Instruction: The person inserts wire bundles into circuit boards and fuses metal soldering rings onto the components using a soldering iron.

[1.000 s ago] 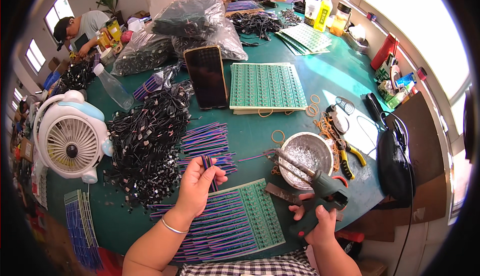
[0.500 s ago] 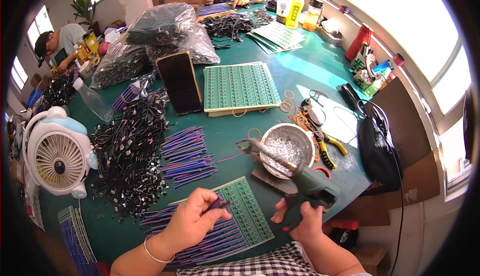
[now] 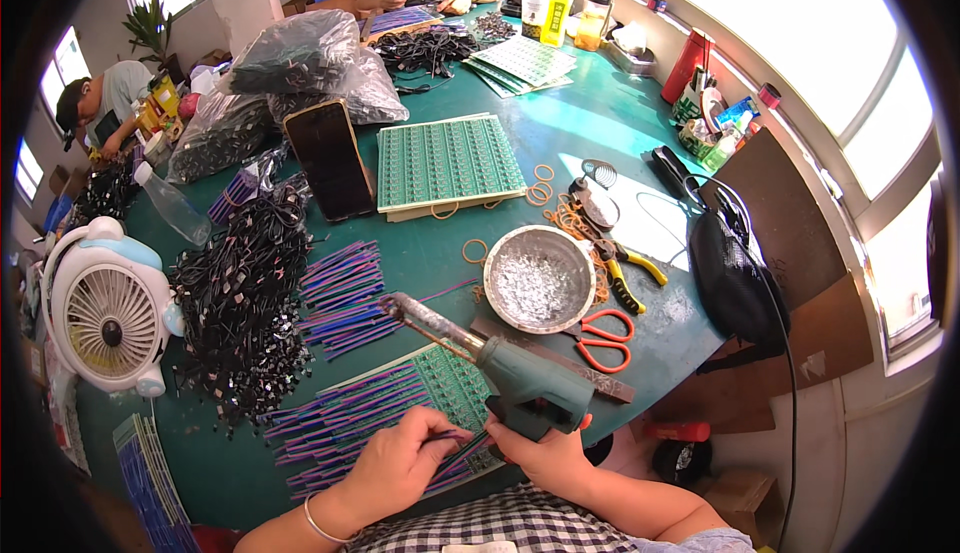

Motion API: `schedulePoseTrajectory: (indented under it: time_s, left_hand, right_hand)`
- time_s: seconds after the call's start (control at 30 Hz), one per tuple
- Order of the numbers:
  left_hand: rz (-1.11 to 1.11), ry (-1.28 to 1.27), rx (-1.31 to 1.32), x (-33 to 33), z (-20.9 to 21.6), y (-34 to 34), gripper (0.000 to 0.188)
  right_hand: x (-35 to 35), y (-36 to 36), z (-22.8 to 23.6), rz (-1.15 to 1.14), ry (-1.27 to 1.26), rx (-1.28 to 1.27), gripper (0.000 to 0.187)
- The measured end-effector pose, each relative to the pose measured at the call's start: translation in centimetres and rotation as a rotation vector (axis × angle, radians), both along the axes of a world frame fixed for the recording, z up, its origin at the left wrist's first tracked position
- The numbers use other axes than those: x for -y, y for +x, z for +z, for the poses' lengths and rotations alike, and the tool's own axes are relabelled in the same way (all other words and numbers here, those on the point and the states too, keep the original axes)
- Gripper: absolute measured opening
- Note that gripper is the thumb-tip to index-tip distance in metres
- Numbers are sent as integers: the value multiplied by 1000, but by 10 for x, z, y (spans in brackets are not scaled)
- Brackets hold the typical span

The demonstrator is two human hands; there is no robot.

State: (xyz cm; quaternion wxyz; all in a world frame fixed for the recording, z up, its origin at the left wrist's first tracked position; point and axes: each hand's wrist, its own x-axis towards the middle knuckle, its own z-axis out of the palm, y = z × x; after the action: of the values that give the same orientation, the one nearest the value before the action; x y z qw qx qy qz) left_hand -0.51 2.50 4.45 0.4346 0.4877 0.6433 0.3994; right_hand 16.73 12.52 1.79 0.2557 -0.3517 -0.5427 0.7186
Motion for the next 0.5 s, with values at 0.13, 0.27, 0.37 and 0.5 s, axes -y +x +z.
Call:
schedulePoseTrajectory:
  time_s: [0.13,0.27,0.37,0.5]
  left_hand:
    - [174,268,-333,3,10,-7,17]
    - [-149,377,-801,-17,23,13,32]
    - [-199,414,-790,-22,7,9,30]
    - [-66,408,-629,-28,5,4,23]
  right_hand:
    - [-5,-3,5,-108,-94,46,16]
    - [-1,-6,-1,-85,-94,164,17]
    - [-1,-9,1,-123,98,103,17]
    - [-5,-3,12,-59,-208,219,20]
